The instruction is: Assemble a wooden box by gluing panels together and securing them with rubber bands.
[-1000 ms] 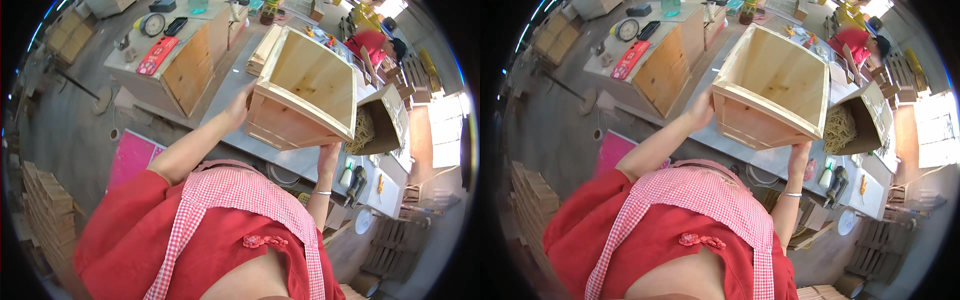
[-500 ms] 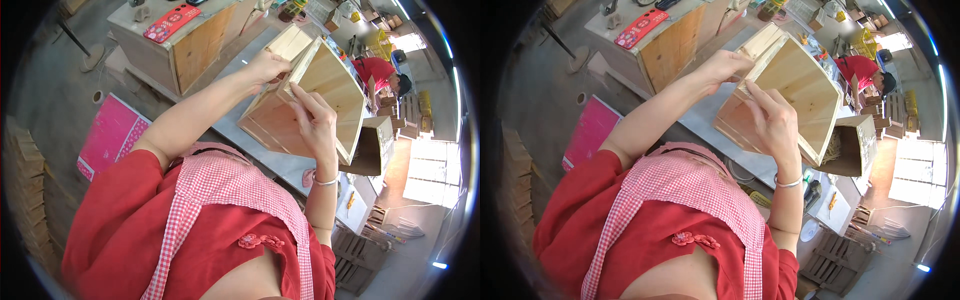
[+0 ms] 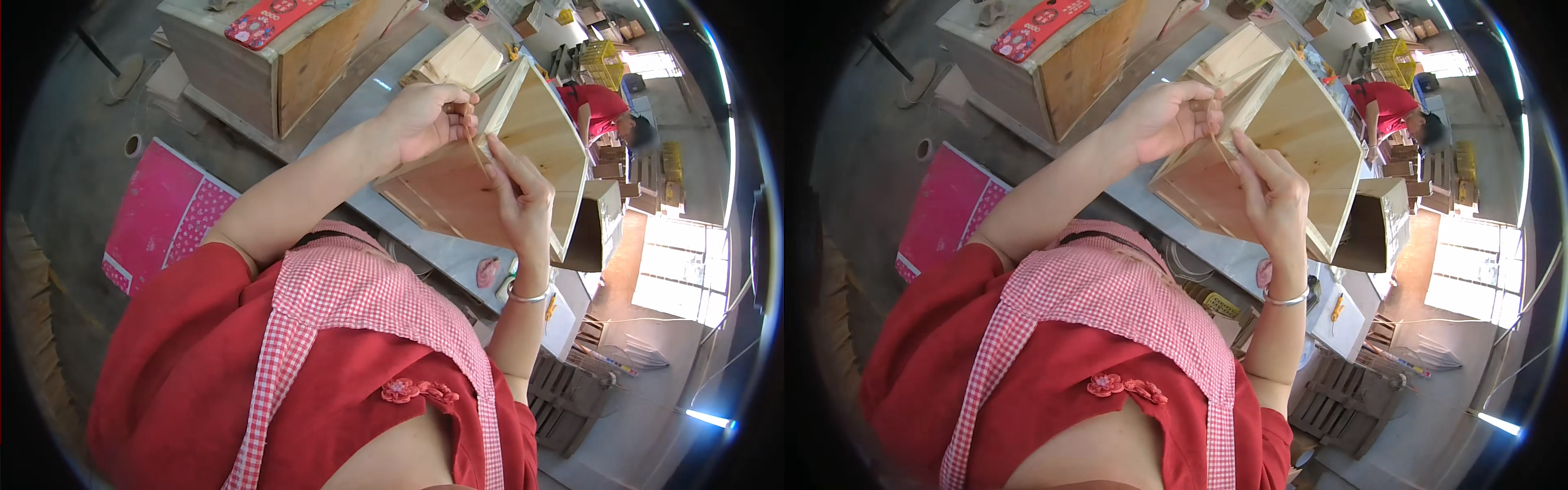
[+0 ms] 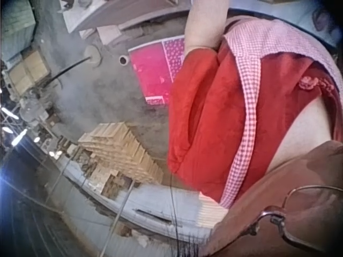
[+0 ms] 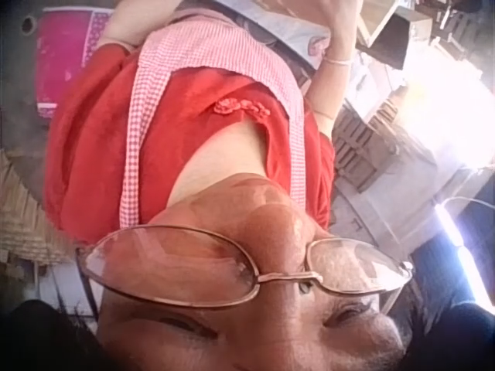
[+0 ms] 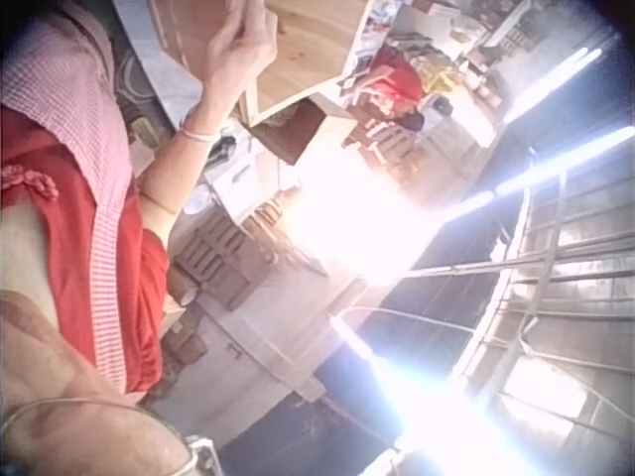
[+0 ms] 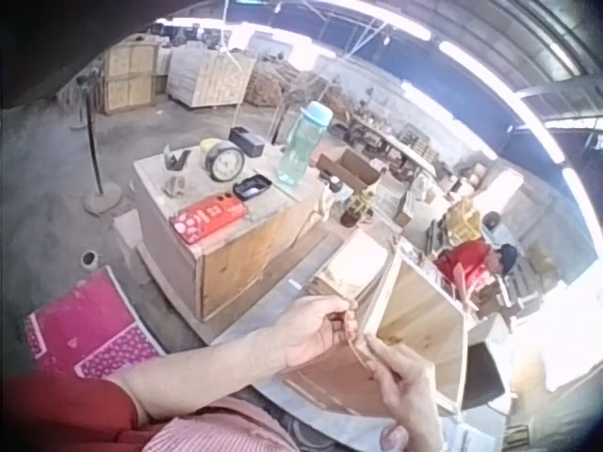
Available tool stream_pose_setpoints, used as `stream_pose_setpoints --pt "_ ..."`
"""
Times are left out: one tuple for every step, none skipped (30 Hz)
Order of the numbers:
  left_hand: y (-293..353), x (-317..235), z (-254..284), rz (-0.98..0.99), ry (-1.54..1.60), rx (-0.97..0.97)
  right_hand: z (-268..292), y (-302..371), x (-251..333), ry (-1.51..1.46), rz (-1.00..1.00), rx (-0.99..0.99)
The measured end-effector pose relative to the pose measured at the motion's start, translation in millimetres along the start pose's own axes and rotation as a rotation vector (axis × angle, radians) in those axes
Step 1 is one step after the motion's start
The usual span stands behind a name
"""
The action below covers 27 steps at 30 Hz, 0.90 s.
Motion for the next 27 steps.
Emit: stream_pose_setpoints --pt "-2.9 -3.1 -3.1 0.001 -0.034 0.019 1.0 0.1 2.6 0.013 -0.002 0.007" --pt "-7.8 -7.0 -6.3 -0.002 -0.029 0.031 2.5 0.3 3.9 0.025 -0.004 0.014" --pt "-15.0 -8.5 -9.5 0.069 -0.042 0.032 3.3 0.7 1.5 0.014 0.027 0.028" --pt "-23.4 -10.0 -13.2 0.141 -0.057 0.035 5.4 -0.1 1.5 0.022 0.040 0.027" --pt "-35.6 -12.7 -18.2 0.133 -0.053 0.048 6.8 -1.2 1.9 0.005 0.017 0.046" --pt "-51.6 -9.6 -22.1 0.223 -0.048 0.049 7.1 -1.7 1.4 -0.011 -0.011 0.064" --pt "-68.1 -7.7 -25.5 0.310 -0.045 0.051 6.9 -1.6 0.2 -0.026 -0.013 0.073" --pt "-89.2 -11.2 -27.9 0.304 -0.043 0.064 7.4 -2.2 1.3 -0.018 -0.002 0.069" --pt "-115.6 -12.6 -25.6 0.357 -0.068 0.031 5.8 -2.7 1.0 -0.029 -0.026 0.078" --pt "-137.2 -13.0 -29.3 0.416 -0.095 0.001 5.7 -2.8 1.3 -0.037 -0.054 0.084" --pt "-154.8 -13.3 -37.1 0.387 -0.110 -0.108 6.6 -2.7 2.0 -0.042 -0.065 0.082" --pt "-172.9 -14.3 -41.3 0.388 -0.110 -0.099 7.1 -2.3 2.0 -0.035 -0.062 0.078" --pt "-188.5 -20.5 -40.6 0.353 -0.134 -0.139 5.6 -3.2 3.5 -0.022 -0.059 0.083" --pt "-203.5 -26.5 -39.6 0.318 -0.156 -0.181 3.5 -4.7 4.7 -0.010 -0.057 0.089" --pt "-212.1 -25.9 -44.3 0.335 -0.189 -0.222 3.5 -3.9 3.4 -0.041 -0.070 0.082" --pt "-221.9 -25.6 -47.6 0.340 -0.193 -0.213 4.0 -3.8 3.5 -0.033 -0.072 0.074" --pt "-230.1 -26.1 -49.5 0.326 -0.232 -0.197 4.0 -4.0 3.5 -0.037 -0.087 0.076" --pt "-234.0 -23.6 -53.4 0.317 -0.274 -0.180 4.5 -3.5 1.9 -0.039 -0.107 0.074" --pt "-237.2 -22.3 -56.1 0.284 -0.329 -0.159 4.3 -3.0 -2.0 -0.046 -0.120 0.077" --pt "-239.3 -20.7 -57.4 0.289 -0.334 -0.151 5.1 -4.3 -1.7 -0.040 -0.123 0.069" --pt "-235.4 -20.9 -57.4 0.289 -0.356 -0.179 5.1 -5.0 -1.1 -0.040 -0.139 0.072" --pt "-231.9 -22.6 -56.7 0.287 -0.377 -0.207 4.9 -5.6 -1.2 -0.041 -0.153 0.075" --pt "-242.5 -20.3 -50.9 0.291 -0.369 -0.176 4.9 -6.4 -1.8 -0.039 -0.154 0.071" --pt "-233.2 -16.6 -53.5 0.300 -0.377 -0.170 5.9 -5.5 -3.4 -0.050 -0.148 0.064" --pt "-216.4 -20.3 -60.0 0.051 -0.665 -0.152 7.5 -4.4 -5.2 -0.062 -0.142 0.056" --pt "-204.8 -28.9 -66.6 -0.216 -0.940 -0.131 8.6 -4.8 -5.0 -0.061 -0.143 0.049" --pt "-202.1 -37.2 -65.9 -0.516 -1.219 -0.174 7.4 -4.0 -3.4 -0.061 -0.151 0.054"
Point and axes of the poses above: each hand's wrist, its own y-axis away from the middle knuckle, its own z-axis out of the back of the hand, x = y × z, the point moved 4 cm from there along -y, towards the middle knuckle, and after that the axes turned 13 degrees about -x, right-handed, at the moved point
